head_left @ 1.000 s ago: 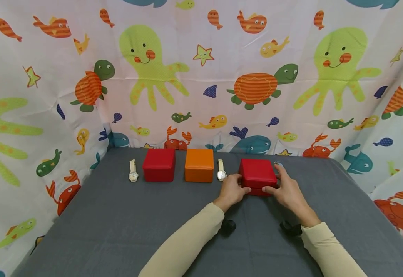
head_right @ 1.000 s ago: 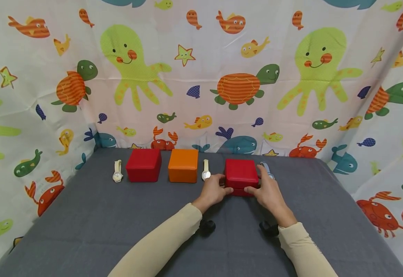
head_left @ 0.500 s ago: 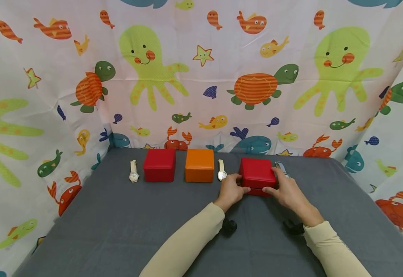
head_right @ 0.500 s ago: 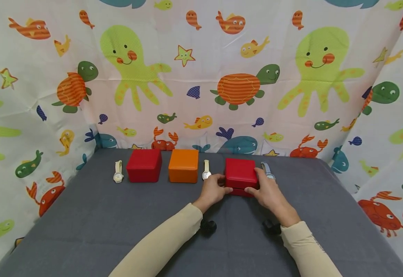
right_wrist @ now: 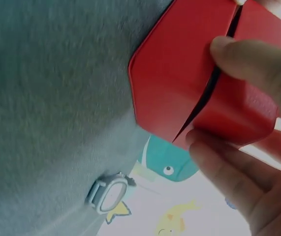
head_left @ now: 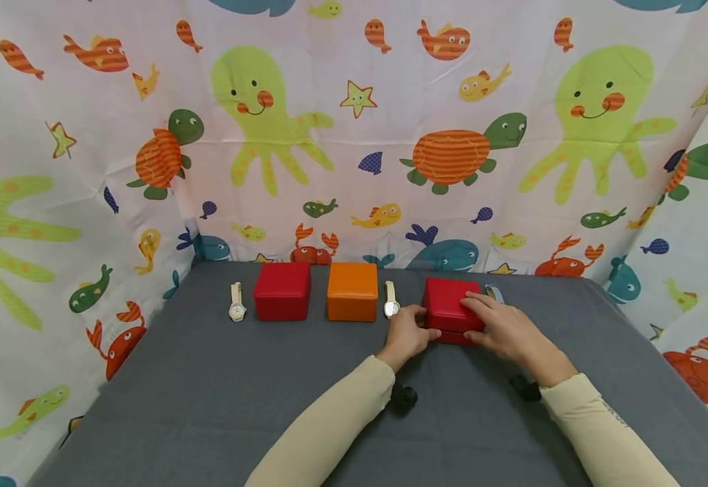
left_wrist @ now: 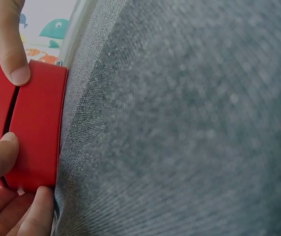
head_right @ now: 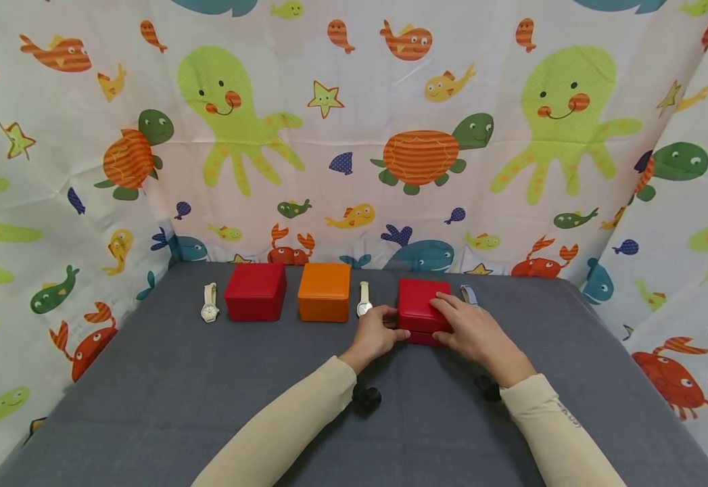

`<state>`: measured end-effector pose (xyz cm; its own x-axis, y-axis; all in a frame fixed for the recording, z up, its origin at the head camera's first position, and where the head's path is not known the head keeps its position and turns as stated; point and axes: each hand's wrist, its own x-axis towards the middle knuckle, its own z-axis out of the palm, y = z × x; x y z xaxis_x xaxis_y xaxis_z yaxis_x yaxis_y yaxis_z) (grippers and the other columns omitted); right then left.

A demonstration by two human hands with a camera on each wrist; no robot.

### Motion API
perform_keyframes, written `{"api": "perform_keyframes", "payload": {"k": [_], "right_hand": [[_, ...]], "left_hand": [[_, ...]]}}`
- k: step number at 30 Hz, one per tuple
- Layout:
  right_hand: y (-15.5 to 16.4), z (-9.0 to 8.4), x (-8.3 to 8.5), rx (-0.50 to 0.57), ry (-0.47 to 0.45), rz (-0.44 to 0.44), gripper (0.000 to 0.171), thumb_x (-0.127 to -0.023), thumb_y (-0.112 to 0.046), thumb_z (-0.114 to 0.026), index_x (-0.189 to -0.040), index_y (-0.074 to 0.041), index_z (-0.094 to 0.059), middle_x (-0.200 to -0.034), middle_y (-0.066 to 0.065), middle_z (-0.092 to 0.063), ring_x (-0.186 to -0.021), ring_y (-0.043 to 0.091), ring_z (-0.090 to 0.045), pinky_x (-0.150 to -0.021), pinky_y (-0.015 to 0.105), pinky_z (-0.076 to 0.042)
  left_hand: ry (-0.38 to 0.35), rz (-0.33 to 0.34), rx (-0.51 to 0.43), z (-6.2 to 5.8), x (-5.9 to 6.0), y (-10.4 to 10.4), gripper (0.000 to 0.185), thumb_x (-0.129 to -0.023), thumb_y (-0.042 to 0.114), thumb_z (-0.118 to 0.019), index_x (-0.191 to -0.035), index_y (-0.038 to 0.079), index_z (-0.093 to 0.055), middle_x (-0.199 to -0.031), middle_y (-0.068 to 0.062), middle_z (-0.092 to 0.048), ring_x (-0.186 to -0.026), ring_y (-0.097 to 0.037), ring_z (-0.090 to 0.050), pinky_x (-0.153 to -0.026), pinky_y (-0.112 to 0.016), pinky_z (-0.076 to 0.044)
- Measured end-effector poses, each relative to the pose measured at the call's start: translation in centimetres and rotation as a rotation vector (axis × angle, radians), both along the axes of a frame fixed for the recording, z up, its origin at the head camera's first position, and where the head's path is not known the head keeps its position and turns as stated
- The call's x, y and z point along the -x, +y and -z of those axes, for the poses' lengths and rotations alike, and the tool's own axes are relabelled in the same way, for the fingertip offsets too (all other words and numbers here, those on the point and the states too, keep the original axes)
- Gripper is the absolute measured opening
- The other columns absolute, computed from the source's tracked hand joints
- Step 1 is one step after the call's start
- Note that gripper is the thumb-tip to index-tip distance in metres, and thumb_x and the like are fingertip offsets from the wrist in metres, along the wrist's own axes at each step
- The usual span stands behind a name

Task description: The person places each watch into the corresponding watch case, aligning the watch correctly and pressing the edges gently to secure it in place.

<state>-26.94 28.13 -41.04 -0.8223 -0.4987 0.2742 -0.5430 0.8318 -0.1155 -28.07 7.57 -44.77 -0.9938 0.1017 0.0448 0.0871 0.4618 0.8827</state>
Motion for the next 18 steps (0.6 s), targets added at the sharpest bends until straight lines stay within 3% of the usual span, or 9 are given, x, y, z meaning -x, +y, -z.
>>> {"api": "perform_keyframes", "payload": {"k": [5, 10, 18], "right_hand": [[0.3, -0.1, 0.5, 0.031, 0.016, -0.076, 0.061, -0.072, -0.023, -0.084, -0.124, -0.006, -0.057, -0.121, 0.018, -0.061, -0.096, 0.035, -0.064, -0.079, 0.048, -0.054], [0.6, -0.1, 1.0, 0.032, 0.027, -0.115, 0.052, -0.072, -0.022, -0.085, -0.114, -0.011, -0.056, -0.105, 0.009, -0.066, -0.082, 0.021, -0.064, -0.072, 0.039, -0.057], [0.8, -0.1, 1.2, -0.045, 0.102, -0.157, 0.046, -0.072, -0.023, -0.084, -0.107, -0.013, -0.055, -0.106, 0.011, -0.067, -0.068, 0.017, -0.062, -0.065, 0.036, -0.057]], "left_hand": [[-0.006, -0.019, -0.014, 0.3, 0.3, 0.1, 0.046, -0.076, 0.013, -0.081, -0.118, 0.003, -0.064, -0.108, -0.008, -0.068, -0.092, -0.02, -0.064, -0.082, -0.031, -0.053], [-0.017, -0.023, -0.035, 0.5, 0.7, 0.1, 0.046, -0.076, 0.012, -0.081, -0.118, 0.003, -0.064, -0.108, -0.007, -0.068, -0.092, -0.019, -0.065, -0.082, -0.03, -0.054], [-0.001, -0.02, -0.04, 0.1, 0.5, 0.1, 0.043, -0.075, 0.009, -0.082, -0.113, 0.0, -0.065, -0.103, -0.008, -0.069, -0.088, -0.017, -0.066, -0.079, -0.029, -0.054]]}}
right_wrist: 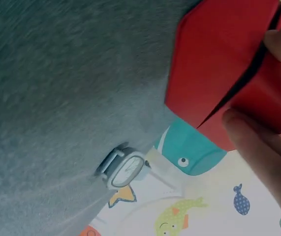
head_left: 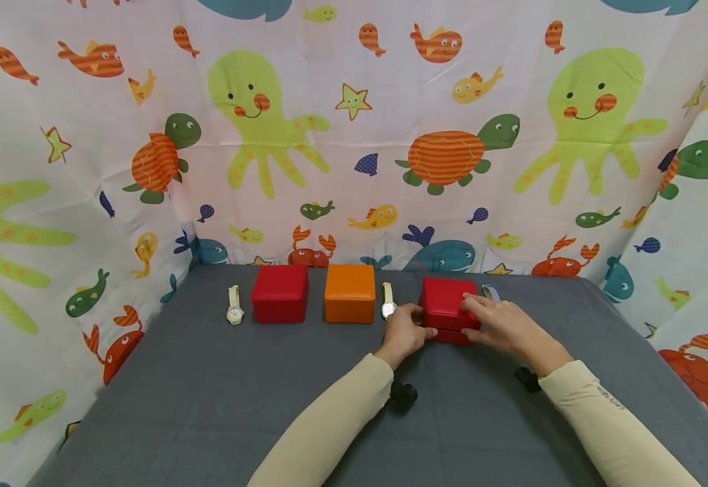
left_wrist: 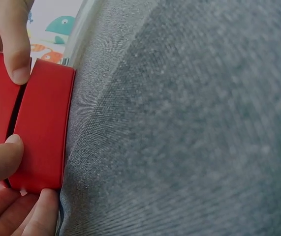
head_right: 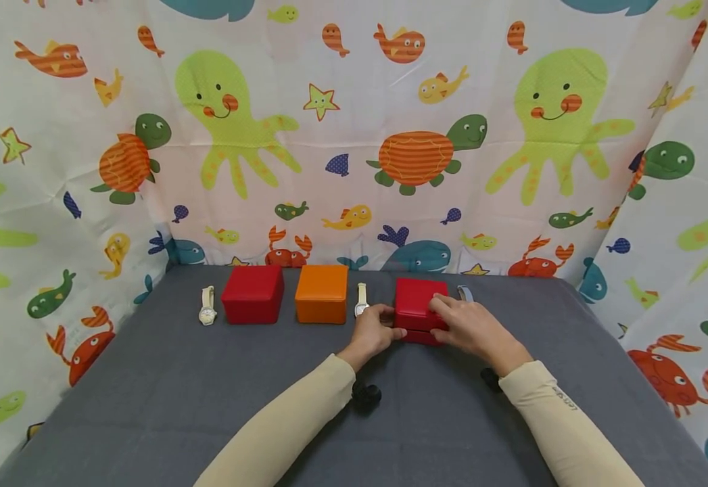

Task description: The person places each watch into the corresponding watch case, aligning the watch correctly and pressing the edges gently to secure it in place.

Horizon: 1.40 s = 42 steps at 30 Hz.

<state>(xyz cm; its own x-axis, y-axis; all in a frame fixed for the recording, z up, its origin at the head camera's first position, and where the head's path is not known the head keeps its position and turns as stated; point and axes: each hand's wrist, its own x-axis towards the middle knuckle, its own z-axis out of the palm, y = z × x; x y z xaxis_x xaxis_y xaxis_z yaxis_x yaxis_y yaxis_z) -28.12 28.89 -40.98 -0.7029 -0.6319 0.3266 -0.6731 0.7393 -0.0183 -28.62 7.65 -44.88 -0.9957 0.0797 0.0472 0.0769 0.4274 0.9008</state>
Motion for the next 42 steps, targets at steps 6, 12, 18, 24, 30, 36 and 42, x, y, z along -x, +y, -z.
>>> {"api": "perform_keyframes", "payload": {"k": [6, 12, 18, 24, 30, 36, 42], "right_hand": [[0.1, 0.4, 0.1, -0.038, 0.155, -0.092, 0.04, -0.072, -0.02, -0.082, -0.101, -0.01, -0.057, -0.113, 0.021, -0.066, -0.06, 0.026, -0.067, -0.057, 0.035, -0.057], [0.2, 0.2, 0.5, -0.029, 0.174, -0.128, 0.034, -0.072, -0.018, -0.081, -0.093, -0.012, -0.055, -0.112, 0.022, -0.066, -0.06, 0.027, -0.067, -0.054, 0.031, -0.056], [0.0, -0.9, 1.0, 0.011, 0.059, -0.062, 0.039, -0.071, -0.02, -0.083, -0.09, -0.017, -0.049, -0.078, -0.002, -0.062, -0.055, 0.007, -0.052, -0.054, 0.024, -0.052], [0.0, -2.5, 1.7, 0.056, -0.075, -0.012, 0.037, -0.075, -0.019, -0.08, -0.091, -0.018, -0.047, -0.069, -0.009, -0.055, -0.055, 0.004, -0.047, -0.052, 0.023, -0.047], [0.1, -3.7, 2.1, 0.094, -0.17, 0.002, 0.036, -0.076, -0.019, -0.08, -0.093, -0.017, -0.048, -0.07, -0.009, -0.052, -0.055, 0.006, -0.047, -0.05, 0.022, -0.044], [0.3, -4.6, 2.9, 0.123, -0.254, 0.04, 0.034, -0.079, -0.022, -0.078, -0.096, -0.016, -0.05, -0.068, -0.007, -0.053, -0.052, 0.009, -0.047, -0.049, 0.026, -0.044], [0.5, -5.5, 3.6, 0.18, -0.291, 0.065, 0.032, -0.081, -0.023, -0.078, -0.098, -0.016, -0.051, -0.089, 0.004, -0.066, -0.062, 0.013, -0.054, -0.055, 0.029, -0.047]], "left_hand": [[-0.011, -0.008, 0.011, -0.1, 0.1, 0.0, 0.043, -0.074, 0.011, -0.082, -0.113, 0.002, -0.065, -0.103, -0.008, -0.068, -0.087, -0.017, -0.065, -0.077, -0.028, -0.054], [-0.028, -0.016, 0.0, -0.3, 0.3, 0.0, 0.045, -0.073, 0.011, -0.083, -0.114, 0.003, -0.065, -0.104, -0.007, -0.068, -0.088, -0.018, -0.066, -0.076, -0.029, -0.054], [-0.039, -0.016, -0.002, -0.4, 0.5, -0.2, 0.043, -0.075, 0.011, -0.081, -0.114, 0.002, -0.065, -0.104, -0.009, -0.068, -0.088, -0.019, -0.064, -0.077, -0.03, -0.054], [-0.028, -0.016, 0.002, -0.6, 0.6, -0.3, 0.038, -0.075, 0.012, -0.082, -0.108, 0.002, -0.066, -0.098, -0.008, -0.069, -0.082, -0.016, -0.063, -0.074, -0.029, -0.054], [-0.038, -0.016, -0.002, -0.7, 0.5, -0.3, 0.037, -0.074, 0.013, -0.083, -0.106, 0.004, -0.067, -0.097, -0.007, -0.069, -0.08, -0.016, -0.061, -0.074, -0.029, -0.053], [-0.041, -0.011, 0.001, -0.6, 0.5, -0.3, 0.038, -0.074, 0.011, -0.083, -0.107, 0.003, -0.066, -0.095, -0.007, -0.069, -0.08, -0.016, -0.062, -0.072, -0.029, -0.054], [-0.035, -0.015, 0.002, -0.6, 0.5, -0.3, 0.038, -0.073, 0.01, -0.083, -0.106, 0.003, -0.066, -0.094, -0.006, -0.069, -0.08, -0.016, -0.062, -0.073, -0.029, -0.054]]}}
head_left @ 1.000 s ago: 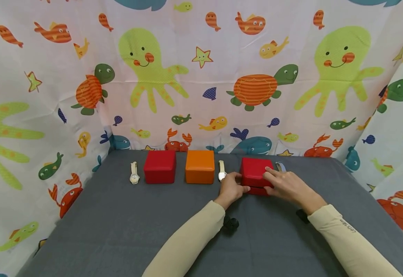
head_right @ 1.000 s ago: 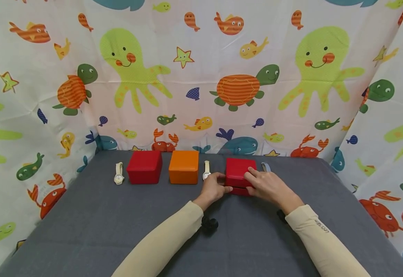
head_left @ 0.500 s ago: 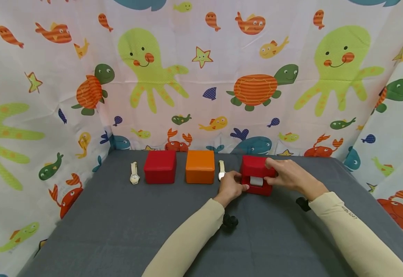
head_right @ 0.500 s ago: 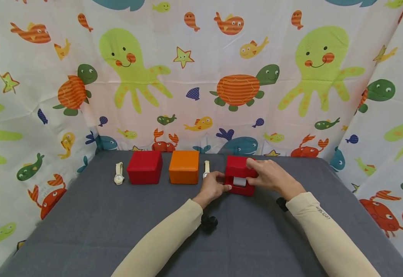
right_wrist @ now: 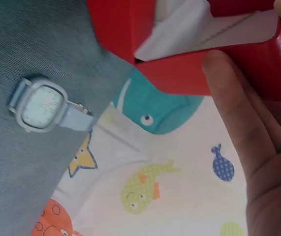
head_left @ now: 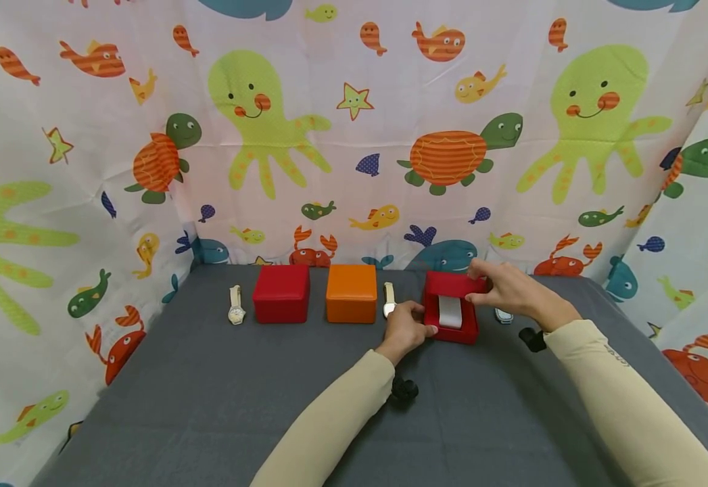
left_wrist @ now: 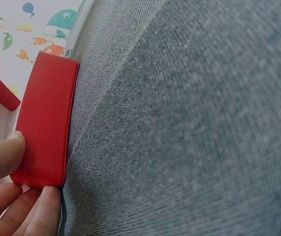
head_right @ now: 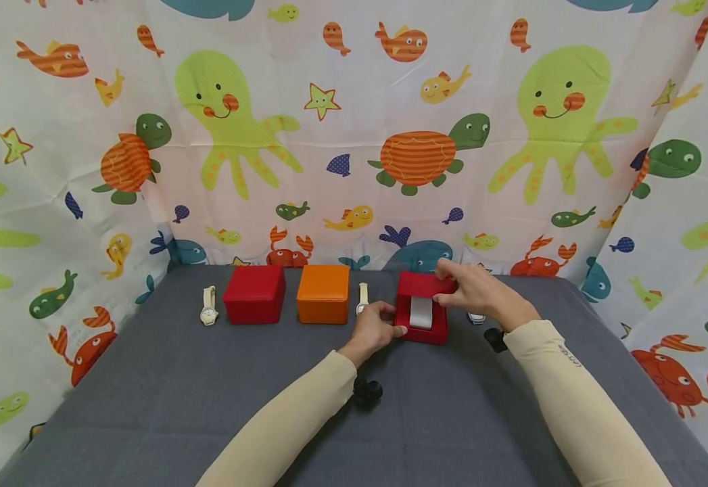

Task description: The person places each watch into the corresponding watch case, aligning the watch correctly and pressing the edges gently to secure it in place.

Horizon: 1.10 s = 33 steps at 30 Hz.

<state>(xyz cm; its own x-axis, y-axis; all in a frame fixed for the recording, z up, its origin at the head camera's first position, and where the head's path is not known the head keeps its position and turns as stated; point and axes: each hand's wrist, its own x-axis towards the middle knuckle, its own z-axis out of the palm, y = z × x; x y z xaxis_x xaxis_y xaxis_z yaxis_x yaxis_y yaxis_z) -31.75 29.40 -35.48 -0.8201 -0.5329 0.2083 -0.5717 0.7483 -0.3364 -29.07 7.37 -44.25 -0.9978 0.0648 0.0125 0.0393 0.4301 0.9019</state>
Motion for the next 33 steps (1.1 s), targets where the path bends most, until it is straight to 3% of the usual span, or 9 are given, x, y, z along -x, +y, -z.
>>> {"api": "perform_keyframes", "payload": {"k": [4, 9, 13, 21, 28, 33], "right_hand": [[0.3, -0.3, 0.4, 0.01, -0.013, 0.033, 0.034, -0.081, -0.024, -0.077, -0.103, -0.017, -0.052, -0.108, 0.016, -0.066, -0.071, 0.018, -0.058, -0.062, 0.031, -0.051], [0.6, -0.6, 0.8, 0.017, -0.037, 0.085, 0.039, -0.084, -0.031, -0.074, -0.113, -0.013, -0.053, -0.116, 0.023, -0.063, -0.084, 0.027, -0.063, -0.071, 0.04, -0.055], [0.8, -0.7, 1.2, 0.054, -0.029, 0.101, 0.039, -0.086, -0.029, -0.072, -0.116, -0.013, -0.054, -0.117, 0.024, -0.062, -0.085, 0.027, -0.065, -0.072, 0.043, -0.056], [1.1, -0.6, 2.5, 0.096, 0.022, 0.124, 0.032, -0.089, -0.023, -0.069, -0.116, -0.013, -0.058, -0.111, 0.019, -0.064, -0.076, 0.022, -0.063, -0.064, 0.035, -0.054], [1.1, -0.7, 3.1, 0.108, -0.038, 0.206, 0.039, -0.092, -0.033, -0.064, -0.124, -0.012, -0.056, -0.118, 0.02, -0.061, -0.083, 0.025, -0.062, -0.069, 0.039, -0.054], [1.2, -0.7, 3.7, 0.146, -0.065, 0.218, 0.043, -0.092, -0.036, -0.063, -0.126, -0.01, -0.056, -0.119, 0.021, -0.059, -0.083, 0.026, -0.062, -0.07, 0.039, -0.054]], "left_hand": [[0.001, -0.003, -0.005, 0.0, 0.0, 0.1, 0.038, -0.072, 0.009, -0.083, -0.106, 0.002, -0.066, -0.095, -0.007, -0.069, -0.081, -0.017, -0.063, -0.075, -0.029, -0.054], [-0.001, -0.008, -0.013, 0.2, 0.1, 0.1, 0.039, -0.072, 0.009, -0.083, -0.106, 0.002, -0.065, -0.096, -0.008, -0.069, -0.082, -0.017, -0.063, -0.076, -0.03, -0.055], [-0.007, -0.014, -0.009, 0.2, 0.1, 0.1, 0.04, -0.073, 0.01, -0.083, -0.107, 0.003, -0.065, -0.096, -0.007, -0.068, -0.083, -0.018, -0.062, -0.077, -0.03, -0.054], [-0.006, -0.012, -0.007, 0.2, -0.1, 0.2, 0.04, -0.073, 0.009, -0.083, -0.109, 0.003, -0.065, -0.096, -0.006, -0.067, -0.084, -0.017, -0.061, -0.076, -0.029, -0.054], [-0.004, -0.012, -0.011, 0.2, 0.0, 0.3, 0.04, -0.073, 0.01, -0.083, -0.108, 0.004, -0.065, -0.094, -0.005, -0.067, -0.082, -0.016, -0.062, -0.075, -0.027, -0.054], [-0.007, -0.016, -0.008, 0.2, 0.0, 0.2, 0.04, -0.073, 0.01, -0.083, -0.108, 0.004, -0.065, -0.093, -0.004, -0.067, -0.081, -0.015, -0.061, -0.075, -0.027, -0.054]]}}
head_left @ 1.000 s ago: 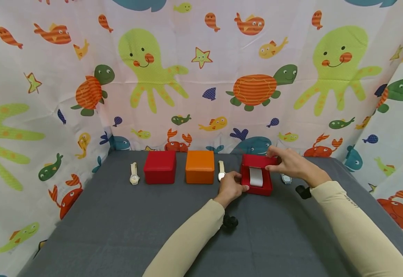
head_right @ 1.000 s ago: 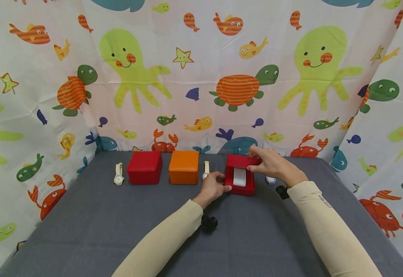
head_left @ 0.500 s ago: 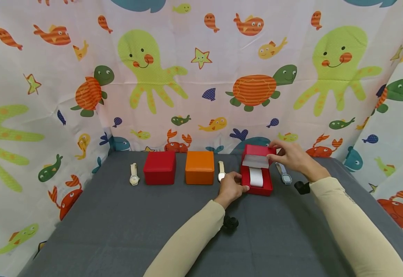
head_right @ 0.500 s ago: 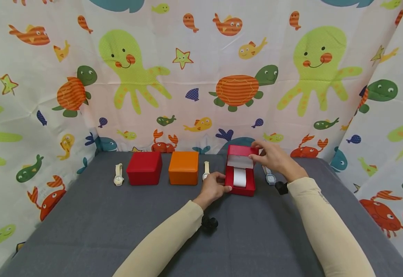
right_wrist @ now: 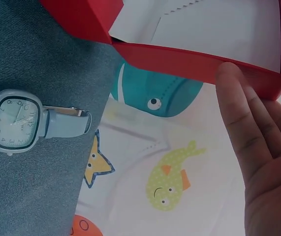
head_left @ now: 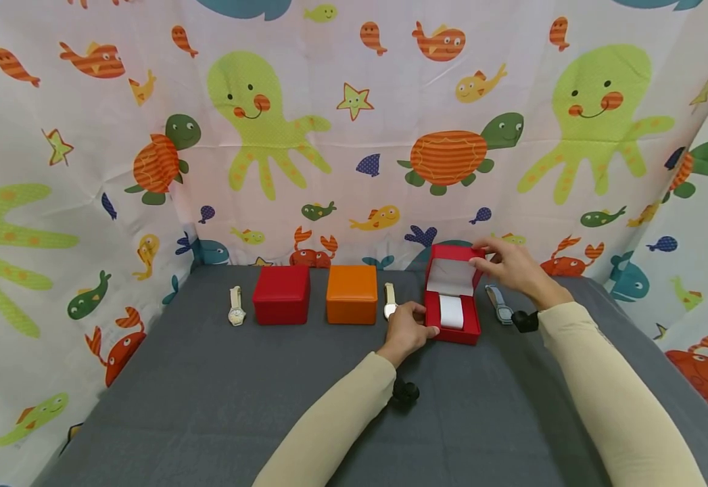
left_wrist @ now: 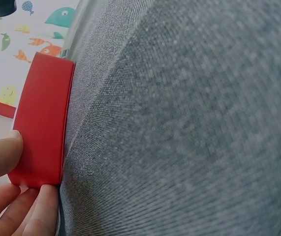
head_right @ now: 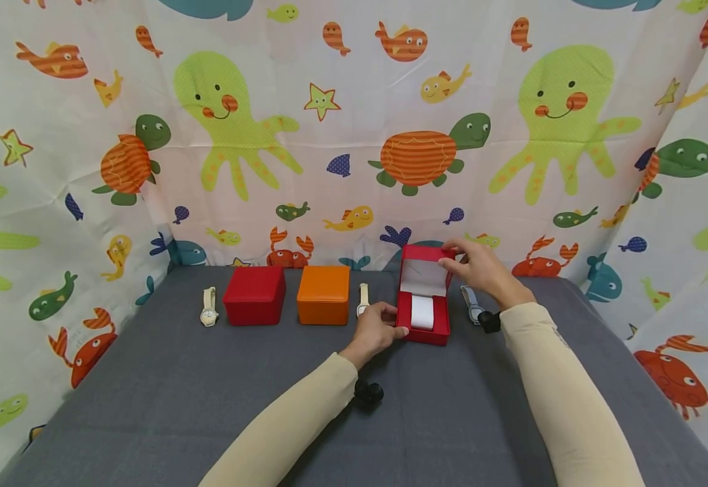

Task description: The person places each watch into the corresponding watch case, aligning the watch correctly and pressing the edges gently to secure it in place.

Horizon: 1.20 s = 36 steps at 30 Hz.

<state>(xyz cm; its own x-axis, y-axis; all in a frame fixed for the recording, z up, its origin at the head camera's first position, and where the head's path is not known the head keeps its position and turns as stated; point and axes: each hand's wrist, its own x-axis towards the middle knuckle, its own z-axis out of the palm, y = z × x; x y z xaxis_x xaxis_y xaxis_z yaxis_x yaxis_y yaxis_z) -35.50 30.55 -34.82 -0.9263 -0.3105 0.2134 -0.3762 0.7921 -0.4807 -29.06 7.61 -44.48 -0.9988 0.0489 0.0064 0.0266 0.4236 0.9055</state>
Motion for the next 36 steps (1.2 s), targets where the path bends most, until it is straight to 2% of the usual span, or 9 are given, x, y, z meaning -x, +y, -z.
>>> {"api": "perform_keyframes", "payload": {"k": [7, 14, 22, 29, 33, 36], "right_hand": [[0.1, 0.3, 0.5, 0.058, -0.035, 0.004, 0.042, -0.092, -0.03, -0.064, -0.127, -0.009, -0.055, -0.121, 0.023, -0.058, -0.08, 0.026, -0.063, -0.069, 0.037, -0.055], [0.1, 0.5, 0.4, 0.064, 0.036, -0.002, 0.041, -0.092, -0.028, -0.065, -0.126, -0.007, -0.058, -0.117, 0.021, -0.061, -0.077, 0.026, -0.065, -0.067, 0.038, -0.056], [0.3, 1.4, -0.3, 0.112, 0.045, 0.077, 0.056, -0.089, -0.038, -0.067, -0.134, -0.008, -0.052, -0.125, 0.021, -0.057, -0.085, 0.029, -0.064, -0.073, 0.044, -0.055], [1.3, 2.4, -1.3, 0.122, 0.058, 0.096, 0.062, -0.087, -0.039, -0.069, -0.136, -0.006, -0.048, -0.128, 0.021, -0.055, -0.095, 0.034, -0.062, -0.081, 0.052, -0.052], [2.3, 3.5, -1.9, 0.128, 0.046, 0.114, 0.065, -0.088, -0.041, -0.067, -0.137, -0.004, -0.046, -0.129, 0.021, -0.054, -0.101, 0.037, -0.059, -0.085, 0.055, -0.049], [3.0, 4.1, -2.4, 0.126, 0.039, 0.122, 0.065, -0.088, -0.042, -0.066, -0.136, -0.003, -0.046, -0.127, 0.022, -0.054, -0.102, 0.038, -0.058, -0.086, 0.057, -0.048]], "left_hand": [[0.01, 0.002, 0.009, 0.1, 0.0, -0.1, 0.04, -0.072, 0.01, -0.084, -0.107, 0.004, -0.065, -0.092, -0.004, -0.068, -0.081, -0.015, -0.061, -0.074, -0.028, -0.054], [0.009, 0.017, 0.011, -0.1, -0.2, -0.1, 0.04, -0.073, 0.01, -0.083, -0.109, 0.003, -0.065, -0.095, -0.005, -0.068, -0.082, -0.015, -0.062, -0.075, -0.027, -0.053], [0.001, 0.031, 0.023, -0.1, -0.1, -0.1, 0.04, -0.075, 0.012, -0.082, -0.109, 0.003, -0.064, -0.094, -0.005, -0.068, -0.081, -0.014, -0.062, -0.074, -0.026, -0.053], [-0.005, 0.072, 0.023, -0.4, -0.2, -0.5, 0.044, -0.076, 0.014, -0.082, -0.112, 0.001, -0.06, -0.099, -0.009, -0.066, -0.082, -0.015, -0.06, -0.074, -0.026, -0.053], [0.056, 0.103, 0.094, -0.5, -0.3, -0.5, 0.047, -0.079, 0.02, -0.079, -0.117, 0.002, -0.058, -0.103, -0.008, -0.063, -0.086, -0.014, -0.057, -0.077, -0.026, -0.052], [0.185, 0.127, 0.224, -0.5, -0.3, -0.5, 0.045, -0.082, 0.023, -0.076, -0.119, 0.004, -0.059, -0.108, -0.007, -0.06, -0.092, -0.015, -0.054, -0.082, -0.026, -0.05]]}}
